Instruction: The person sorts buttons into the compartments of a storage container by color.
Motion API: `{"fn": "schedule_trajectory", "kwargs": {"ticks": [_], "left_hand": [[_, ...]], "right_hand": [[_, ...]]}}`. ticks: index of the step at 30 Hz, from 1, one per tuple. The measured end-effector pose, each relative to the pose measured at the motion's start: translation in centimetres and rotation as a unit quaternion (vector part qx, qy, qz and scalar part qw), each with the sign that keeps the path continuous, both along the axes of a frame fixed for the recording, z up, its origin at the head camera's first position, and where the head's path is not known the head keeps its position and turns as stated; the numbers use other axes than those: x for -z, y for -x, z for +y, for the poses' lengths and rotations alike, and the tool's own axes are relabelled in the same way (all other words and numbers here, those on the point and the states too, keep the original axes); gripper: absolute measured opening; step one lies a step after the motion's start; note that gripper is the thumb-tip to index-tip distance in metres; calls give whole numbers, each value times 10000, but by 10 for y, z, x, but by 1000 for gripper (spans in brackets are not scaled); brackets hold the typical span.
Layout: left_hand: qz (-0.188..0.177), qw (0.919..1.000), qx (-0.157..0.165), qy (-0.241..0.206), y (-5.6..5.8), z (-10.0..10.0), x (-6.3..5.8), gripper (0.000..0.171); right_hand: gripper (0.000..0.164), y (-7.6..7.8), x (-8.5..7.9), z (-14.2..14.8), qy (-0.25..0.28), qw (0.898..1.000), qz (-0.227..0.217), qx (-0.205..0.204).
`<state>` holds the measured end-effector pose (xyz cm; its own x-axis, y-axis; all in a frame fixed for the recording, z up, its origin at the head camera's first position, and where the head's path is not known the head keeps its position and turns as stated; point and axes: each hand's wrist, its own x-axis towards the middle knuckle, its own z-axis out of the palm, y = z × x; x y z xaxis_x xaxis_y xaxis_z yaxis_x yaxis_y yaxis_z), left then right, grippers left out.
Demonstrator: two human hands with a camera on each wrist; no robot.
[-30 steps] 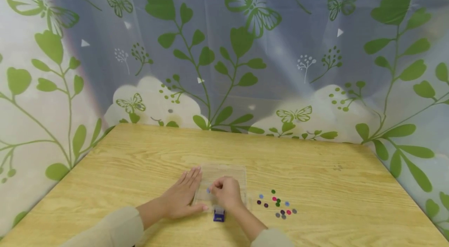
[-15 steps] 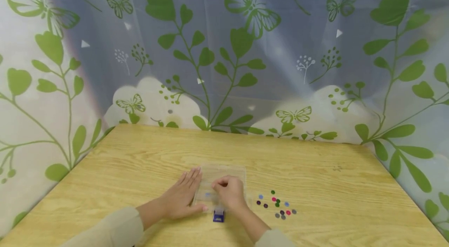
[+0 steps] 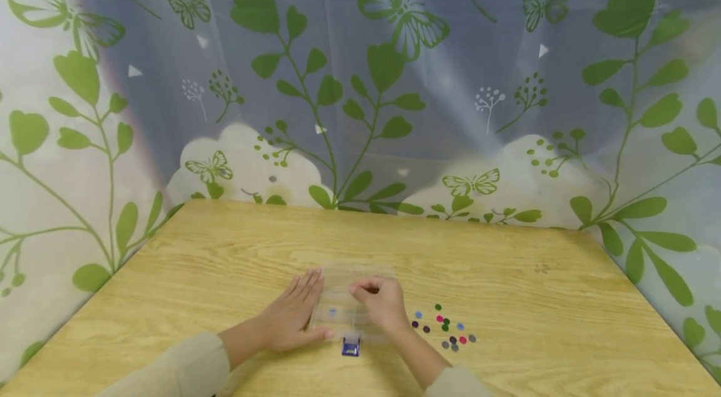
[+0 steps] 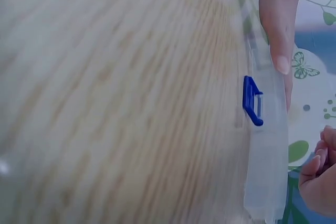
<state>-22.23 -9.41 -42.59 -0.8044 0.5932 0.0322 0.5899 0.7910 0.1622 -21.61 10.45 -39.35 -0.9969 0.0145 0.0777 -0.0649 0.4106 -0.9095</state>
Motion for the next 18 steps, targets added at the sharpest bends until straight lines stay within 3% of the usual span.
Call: {"fn": "schedule_trajectory", "kwargs": {"ticks": [18], "left_hand": [[13, 10000, 45, -9, -3, 1, -6, 92]], "right_hand": [[11, 0, -2, 27, -31, 9998, -58, 168]]}}
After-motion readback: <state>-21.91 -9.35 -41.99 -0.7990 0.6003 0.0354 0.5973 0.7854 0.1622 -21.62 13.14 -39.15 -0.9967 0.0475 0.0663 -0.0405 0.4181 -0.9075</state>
